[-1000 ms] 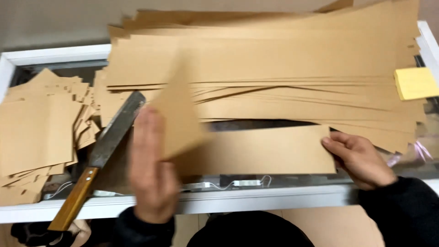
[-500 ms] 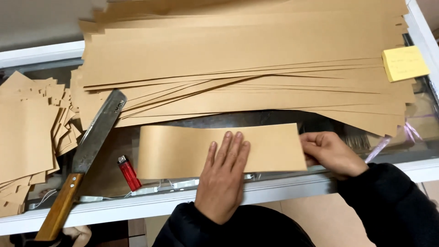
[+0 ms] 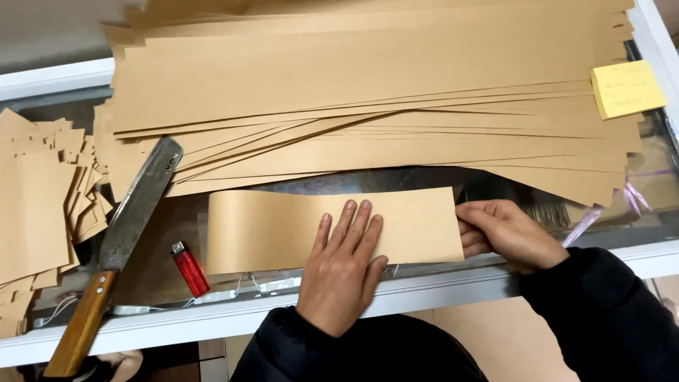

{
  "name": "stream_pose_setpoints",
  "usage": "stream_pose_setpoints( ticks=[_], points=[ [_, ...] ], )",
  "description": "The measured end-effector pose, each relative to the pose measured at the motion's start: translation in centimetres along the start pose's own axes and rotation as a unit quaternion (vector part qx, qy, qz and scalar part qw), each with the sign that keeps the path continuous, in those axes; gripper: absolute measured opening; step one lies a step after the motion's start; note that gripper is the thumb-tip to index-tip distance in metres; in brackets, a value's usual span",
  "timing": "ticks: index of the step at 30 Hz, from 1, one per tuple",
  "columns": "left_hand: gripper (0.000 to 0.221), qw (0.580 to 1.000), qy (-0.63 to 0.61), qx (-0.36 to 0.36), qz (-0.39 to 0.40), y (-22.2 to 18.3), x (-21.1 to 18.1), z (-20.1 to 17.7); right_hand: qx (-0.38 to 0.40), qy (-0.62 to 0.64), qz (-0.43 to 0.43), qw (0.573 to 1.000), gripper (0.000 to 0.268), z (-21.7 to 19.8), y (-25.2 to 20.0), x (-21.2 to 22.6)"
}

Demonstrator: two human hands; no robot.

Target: Folding and cutting brown paper strips into smaller pieces using a large knife

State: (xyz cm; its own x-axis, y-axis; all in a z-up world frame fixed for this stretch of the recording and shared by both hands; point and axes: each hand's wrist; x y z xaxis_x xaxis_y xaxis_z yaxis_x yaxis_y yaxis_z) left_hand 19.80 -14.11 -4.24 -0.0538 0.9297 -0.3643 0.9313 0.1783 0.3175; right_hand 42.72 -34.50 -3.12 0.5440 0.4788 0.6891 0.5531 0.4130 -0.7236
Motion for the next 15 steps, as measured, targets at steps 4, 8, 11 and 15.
stream_pose_setpoints(
  ticks=[4,8,11,15],
  points=[
    [0.057,1.000,0.008,0.022,-0.004,0.3,-0.2,-0.2,0.030,-0.017,-0.036,0.999,0.030,-0.5,0.0,-1.0],
    [0.054,1.000,0.005,0.015,-0.003,0.5,-0.2,-0.4,0.004,-0.075,-0.068,0.995,0.019,-0.9,0.9,-1.8],
    [0.053,1.000,-0.005,0.016,-0.007,0.5,-0.1,-0.5,-0.003,-0.066,-0.056,0.996,0.019,-0.4,0.7,-1.5],
    [0.053,1.000,-0.010,0.013,-0.008,0.5,0.0,-0.5,-0.005,-0.060,-0.047,0.997,0.019,-0.4,0.6,-1.3]
  ],
)
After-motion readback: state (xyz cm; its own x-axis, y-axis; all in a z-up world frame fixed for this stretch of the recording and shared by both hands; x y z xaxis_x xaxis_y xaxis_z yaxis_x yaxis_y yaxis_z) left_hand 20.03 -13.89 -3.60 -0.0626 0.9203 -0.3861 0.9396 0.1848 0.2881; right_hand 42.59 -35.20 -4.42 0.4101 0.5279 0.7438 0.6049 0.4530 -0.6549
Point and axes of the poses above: each hand's wrist, its own y-axis towards the middle knuckle, its own z-axis out of the palm, x = y × z, and after that the axes turned 1 degree about -z, right-handed
